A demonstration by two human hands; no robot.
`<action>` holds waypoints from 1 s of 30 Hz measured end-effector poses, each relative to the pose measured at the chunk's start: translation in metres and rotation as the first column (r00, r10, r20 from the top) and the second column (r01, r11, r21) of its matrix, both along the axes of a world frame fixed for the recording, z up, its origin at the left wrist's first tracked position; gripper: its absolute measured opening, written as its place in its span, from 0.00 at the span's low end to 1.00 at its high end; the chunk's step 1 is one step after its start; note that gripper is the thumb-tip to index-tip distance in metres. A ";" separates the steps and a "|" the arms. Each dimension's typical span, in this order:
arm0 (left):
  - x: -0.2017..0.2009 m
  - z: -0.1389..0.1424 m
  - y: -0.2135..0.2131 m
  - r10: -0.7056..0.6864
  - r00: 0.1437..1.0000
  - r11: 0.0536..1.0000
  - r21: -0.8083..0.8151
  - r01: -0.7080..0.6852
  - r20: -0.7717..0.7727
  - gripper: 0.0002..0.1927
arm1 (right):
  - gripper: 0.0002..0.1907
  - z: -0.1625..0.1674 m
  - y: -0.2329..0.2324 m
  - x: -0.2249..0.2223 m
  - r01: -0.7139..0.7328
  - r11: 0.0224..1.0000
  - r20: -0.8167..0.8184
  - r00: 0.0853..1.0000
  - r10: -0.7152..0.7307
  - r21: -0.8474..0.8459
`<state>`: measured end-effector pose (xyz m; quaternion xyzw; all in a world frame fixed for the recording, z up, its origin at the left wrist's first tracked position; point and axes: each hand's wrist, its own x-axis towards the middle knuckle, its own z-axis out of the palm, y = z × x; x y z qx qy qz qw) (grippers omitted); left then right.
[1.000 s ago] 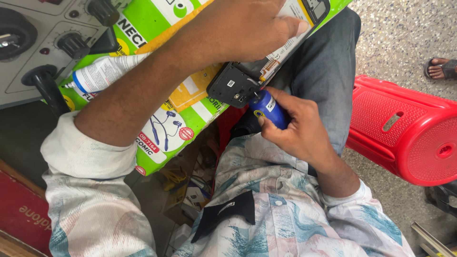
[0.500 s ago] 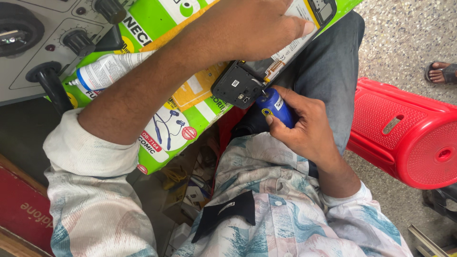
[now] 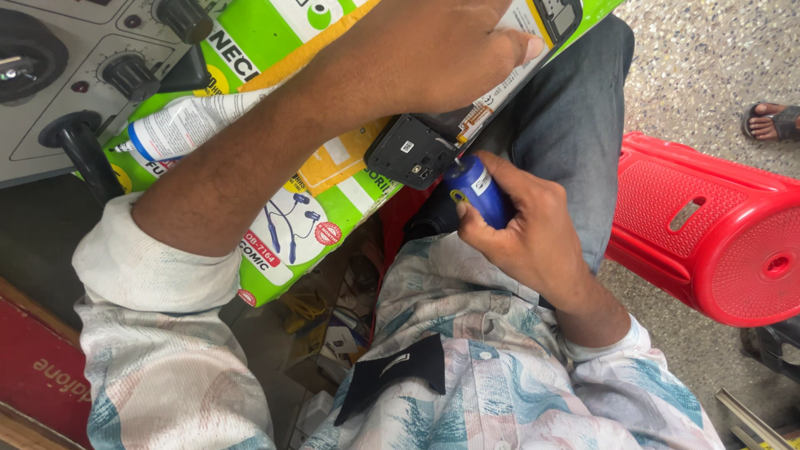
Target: The person uses a blue electric screwdriver to remove screws from the back of a smartphone. They then pry open the back cover, disconnect internal ribbon cables, and remove the battery and screen assembly.
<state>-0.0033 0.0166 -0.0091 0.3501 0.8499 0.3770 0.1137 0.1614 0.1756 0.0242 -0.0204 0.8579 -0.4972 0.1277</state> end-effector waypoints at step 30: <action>0.000 0.003 0.000 -0.023 1.000 1.000 -0.009 0.023 -0.009 0.19 | 0.21 0.000 0.007 -0.011 0.099 0.992 -0.057 0.994 -0.095 0.073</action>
